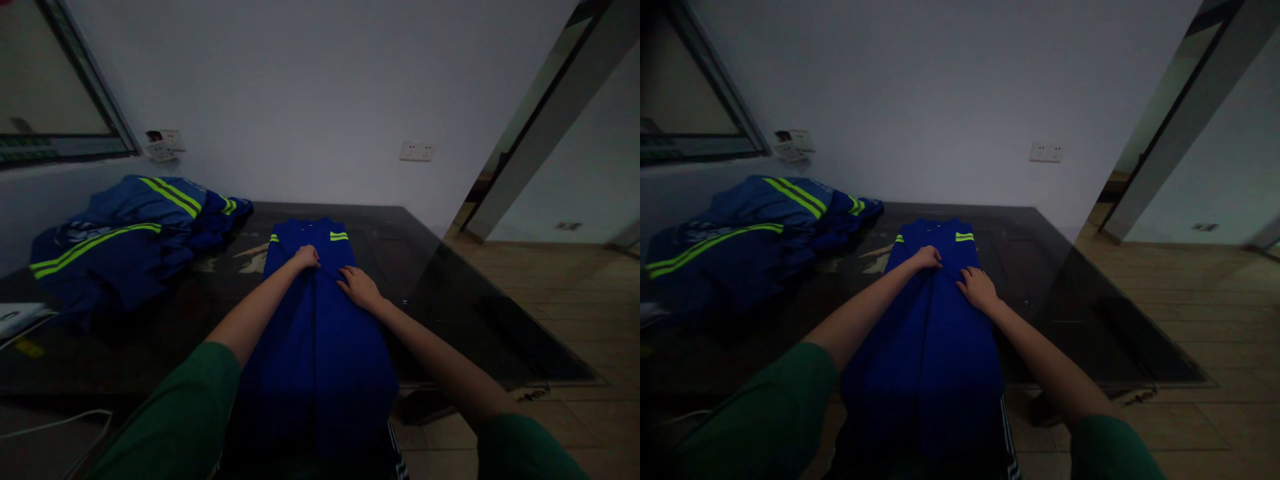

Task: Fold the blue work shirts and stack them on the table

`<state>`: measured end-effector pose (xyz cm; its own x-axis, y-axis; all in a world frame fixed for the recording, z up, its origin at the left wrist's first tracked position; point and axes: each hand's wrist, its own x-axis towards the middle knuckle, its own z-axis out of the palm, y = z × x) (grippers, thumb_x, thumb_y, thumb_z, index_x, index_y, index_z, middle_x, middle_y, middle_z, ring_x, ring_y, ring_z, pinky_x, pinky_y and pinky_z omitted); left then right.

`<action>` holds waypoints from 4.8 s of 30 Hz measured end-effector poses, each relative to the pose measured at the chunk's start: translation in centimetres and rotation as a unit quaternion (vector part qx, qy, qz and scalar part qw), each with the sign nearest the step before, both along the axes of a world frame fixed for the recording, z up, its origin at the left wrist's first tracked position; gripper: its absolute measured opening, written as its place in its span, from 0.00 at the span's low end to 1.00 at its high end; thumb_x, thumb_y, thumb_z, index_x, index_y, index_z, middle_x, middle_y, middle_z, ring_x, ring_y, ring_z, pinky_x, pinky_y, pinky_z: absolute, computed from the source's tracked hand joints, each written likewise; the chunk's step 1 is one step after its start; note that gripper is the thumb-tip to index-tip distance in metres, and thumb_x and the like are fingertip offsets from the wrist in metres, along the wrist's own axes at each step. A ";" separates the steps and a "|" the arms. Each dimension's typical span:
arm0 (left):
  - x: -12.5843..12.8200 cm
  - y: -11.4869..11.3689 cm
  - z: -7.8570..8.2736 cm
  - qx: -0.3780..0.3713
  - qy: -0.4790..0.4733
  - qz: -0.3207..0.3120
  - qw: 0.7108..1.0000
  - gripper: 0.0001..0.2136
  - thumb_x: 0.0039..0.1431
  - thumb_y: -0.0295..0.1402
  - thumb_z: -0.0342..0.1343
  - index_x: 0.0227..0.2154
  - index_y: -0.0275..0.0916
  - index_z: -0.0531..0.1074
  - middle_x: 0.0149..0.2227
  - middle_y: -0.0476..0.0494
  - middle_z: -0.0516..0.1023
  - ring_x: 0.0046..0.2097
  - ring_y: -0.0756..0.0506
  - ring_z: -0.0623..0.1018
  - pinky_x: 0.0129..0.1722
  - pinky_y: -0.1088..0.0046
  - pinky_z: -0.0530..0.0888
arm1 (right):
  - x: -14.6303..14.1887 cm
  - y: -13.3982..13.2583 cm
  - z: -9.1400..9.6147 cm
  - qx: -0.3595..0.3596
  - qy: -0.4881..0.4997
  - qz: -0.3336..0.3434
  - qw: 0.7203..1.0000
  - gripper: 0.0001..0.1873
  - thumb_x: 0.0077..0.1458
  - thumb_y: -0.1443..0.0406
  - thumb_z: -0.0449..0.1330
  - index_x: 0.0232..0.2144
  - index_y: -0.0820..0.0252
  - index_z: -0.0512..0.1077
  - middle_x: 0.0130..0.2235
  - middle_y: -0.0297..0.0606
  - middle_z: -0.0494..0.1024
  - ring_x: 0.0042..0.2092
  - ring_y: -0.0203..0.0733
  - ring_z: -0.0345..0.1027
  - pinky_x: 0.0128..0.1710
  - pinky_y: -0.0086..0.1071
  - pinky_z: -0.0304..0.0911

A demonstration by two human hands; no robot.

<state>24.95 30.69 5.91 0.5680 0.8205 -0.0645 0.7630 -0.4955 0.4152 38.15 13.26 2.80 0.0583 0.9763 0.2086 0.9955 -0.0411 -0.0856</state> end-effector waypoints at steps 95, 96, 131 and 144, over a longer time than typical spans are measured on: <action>-18.0 -31.0 -4.1 -0.295 -0.250 -0.135 0.912 0.30 0.63 0.55 0.40 0.30 0.35 0.77 0.26 0.41 0.80 0.28 0.49 0.79 0.29 0.79 0.70 | -8.3 8.1 1.5 -0.077 0.140 0.013 0.987 0.34 0.66 0.51 0.36 0.67 0.64 0.48 0.69 0.47 0.44 0.69 0.51 0.34 0.64 0.55 0.39; -18.2 -30.9 -4.3 -0.294 -0.250 -0.131 0.913 0.30 0.62 0.56 0.40 0.30 0.35 0.77 0.26 0.41 0.80 0.28 0.49 0.79 0.29 0.78 0.70 | -8.7 8.1 1.4 -0.077 0.141 0.017 0.987 0.35 0.65 0.50 0.37 0.67 0.64 0.48 0.69 0.48 0.44 0.69 0.52 0.33 0.64 0.56 0.38; -1.3 -2.2 -2.0 0.030 -0.150 0.034 0.988 0.08 0.57 0.32 0.58 0.37 0.38 0.78 0.41 0.41 0.81 0.45 0.43 0.79 0.46 0.70 0.73 | -1.8 7.8 -0.6 0.016 0.088 -0.070 0.994 0.25 0.66 0.60 0.42 0.60 0.63 0.63 0.61 0.45 0.66 0.62 0.45 0.58 0.59 0.38 0.54; -2.4 0.0 -3.5 0.002 -0.170 0.012 0.985 0.13 0.54 0.30 0.61 0.44 0.35 0.75 0.38 0.45 0.81 0.38 0.48 0.80 0.37 0.78 0.73 | 0.6 12.7 0.7 -0.004 0.120 -0.040 0.992 0.15 0.60 0.63 0.54 0.45 0.57 0.77 0.51 0.41 0.74 0.53 0.43 0.65 0.54 0.35 0.58</action>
